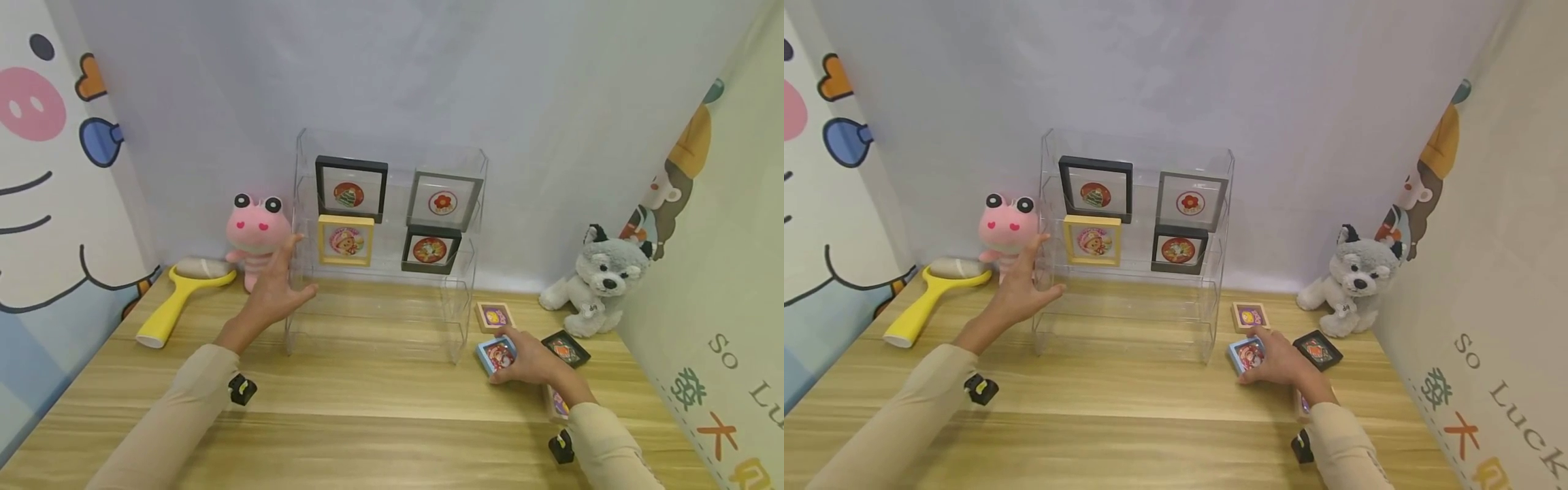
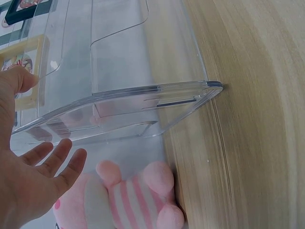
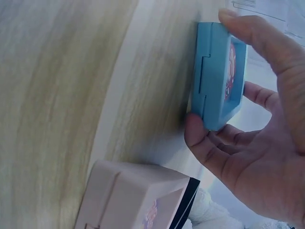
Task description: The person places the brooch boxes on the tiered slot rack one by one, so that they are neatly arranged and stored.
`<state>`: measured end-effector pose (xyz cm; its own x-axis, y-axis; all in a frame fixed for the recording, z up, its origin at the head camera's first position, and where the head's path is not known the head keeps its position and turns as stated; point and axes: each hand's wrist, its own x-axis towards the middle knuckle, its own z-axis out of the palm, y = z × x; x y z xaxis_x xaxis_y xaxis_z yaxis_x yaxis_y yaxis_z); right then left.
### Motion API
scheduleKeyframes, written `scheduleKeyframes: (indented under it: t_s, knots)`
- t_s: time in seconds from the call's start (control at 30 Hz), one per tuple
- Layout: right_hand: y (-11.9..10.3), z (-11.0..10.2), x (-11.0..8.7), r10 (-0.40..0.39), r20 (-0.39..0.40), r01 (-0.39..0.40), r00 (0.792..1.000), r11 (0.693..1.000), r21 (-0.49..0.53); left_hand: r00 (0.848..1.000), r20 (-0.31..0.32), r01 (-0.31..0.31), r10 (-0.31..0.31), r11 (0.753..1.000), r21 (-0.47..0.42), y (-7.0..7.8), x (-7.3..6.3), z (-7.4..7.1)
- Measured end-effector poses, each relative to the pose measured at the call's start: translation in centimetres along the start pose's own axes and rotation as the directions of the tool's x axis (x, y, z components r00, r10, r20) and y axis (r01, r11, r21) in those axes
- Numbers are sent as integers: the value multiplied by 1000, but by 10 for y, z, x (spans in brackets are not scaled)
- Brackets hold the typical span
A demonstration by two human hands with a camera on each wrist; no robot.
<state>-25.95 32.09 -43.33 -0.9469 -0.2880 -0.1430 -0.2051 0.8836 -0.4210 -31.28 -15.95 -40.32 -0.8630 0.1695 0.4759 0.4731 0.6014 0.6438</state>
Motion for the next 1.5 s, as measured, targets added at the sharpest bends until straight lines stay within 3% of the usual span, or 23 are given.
scheduleKeyframes:
  t_s: [0.57,0.93,1.5]
  knots:
    - [6,-6,-10,46,-45,-42,998,995,95,1000,-19,-15,15,1000,2,-2,0,1]
    - [12,-13,-19,61,-28,-54,998,980,189,1000,-20,-17,16,1000,-9,-1,0,1]
    - [16,-15,-24,55,-11,-47,998,936,347,999,-30,-32,31,999,-14,-5,0,3]
